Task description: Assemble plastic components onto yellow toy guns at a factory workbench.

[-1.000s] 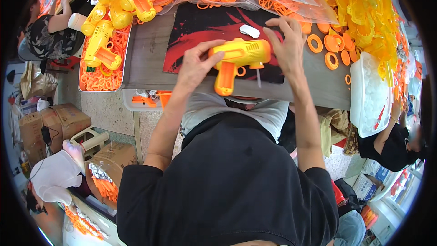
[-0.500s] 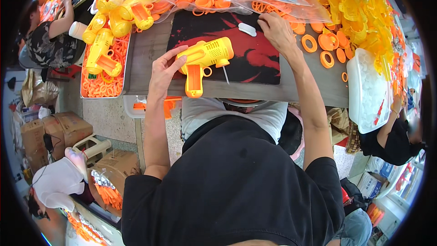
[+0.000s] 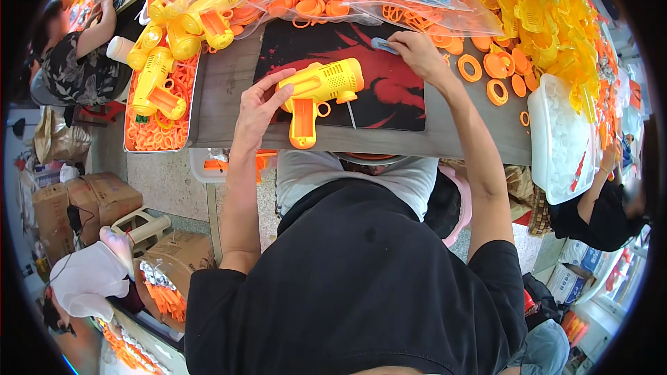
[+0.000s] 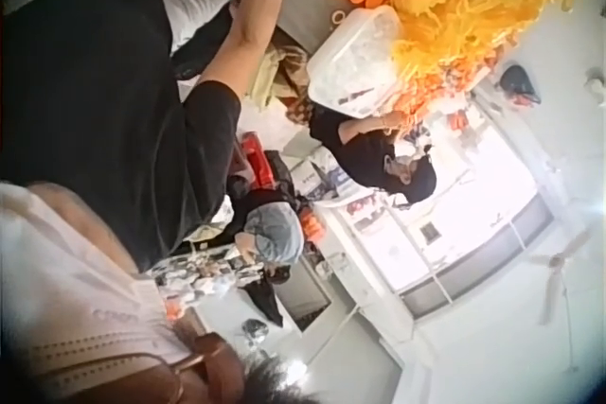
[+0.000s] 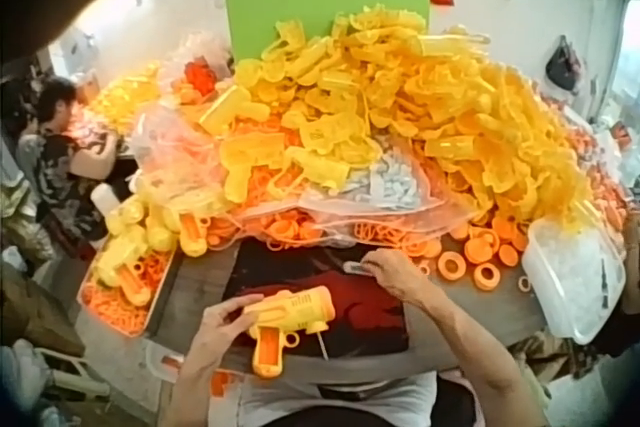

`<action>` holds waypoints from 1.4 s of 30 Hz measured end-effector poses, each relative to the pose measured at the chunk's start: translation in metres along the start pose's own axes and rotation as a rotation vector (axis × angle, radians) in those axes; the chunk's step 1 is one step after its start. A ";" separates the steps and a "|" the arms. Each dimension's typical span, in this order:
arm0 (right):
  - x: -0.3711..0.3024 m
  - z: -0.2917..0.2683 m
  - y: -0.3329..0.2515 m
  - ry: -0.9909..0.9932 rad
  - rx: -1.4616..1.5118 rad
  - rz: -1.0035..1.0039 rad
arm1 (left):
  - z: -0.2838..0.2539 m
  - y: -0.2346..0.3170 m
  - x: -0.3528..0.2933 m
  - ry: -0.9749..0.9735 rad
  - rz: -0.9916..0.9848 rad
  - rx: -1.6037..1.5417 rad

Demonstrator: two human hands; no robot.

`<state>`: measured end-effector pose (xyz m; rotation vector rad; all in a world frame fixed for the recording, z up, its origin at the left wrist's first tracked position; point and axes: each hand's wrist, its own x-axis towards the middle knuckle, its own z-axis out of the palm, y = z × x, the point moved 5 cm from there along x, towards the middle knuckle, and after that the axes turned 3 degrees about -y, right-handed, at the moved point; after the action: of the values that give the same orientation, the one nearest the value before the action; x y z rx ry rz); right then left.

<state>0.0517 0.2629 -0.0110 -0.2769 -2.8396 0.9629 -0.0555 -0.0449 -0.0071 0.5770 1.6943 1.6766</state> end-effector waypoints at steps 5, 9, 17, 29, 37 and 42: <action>-0.016 -0.021 0.004 0.072 -0.103 0.173 | 0.019 0.000 0.014 -0.055 -0.014 0.061; -0.037 -0.031 -0.004 0.235 -0.115 0.092 | 0.028 -0.003 0.022 -0.043 0.026 0.067; -0.027 -0.013 -0.015 0.221 -0.051 -0.011 | 0.030 -0.004 0.019 -0.047 0.049 0.042; -0.027 -0.023 -0.001 0.291 -0.105 -0.073 | 0.045 -0.004 0.033 -0.085 0.072 0.032; -0.047 -0.032 0.029 0.406 0.057 0.262 | 0.077 -0.008 0.052 -0.172 0.119 0.048; -0.057 -0.044 0.039 0.497 0.279 0.249 | 0.077 0.006 0.045 -0.057 0.440 0.322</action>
<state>0.1203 0.3071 -0.0044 -0.7340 -2.2278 1.1302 -0.0312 0.0415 -0.0034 1.2126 1.9064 1.6587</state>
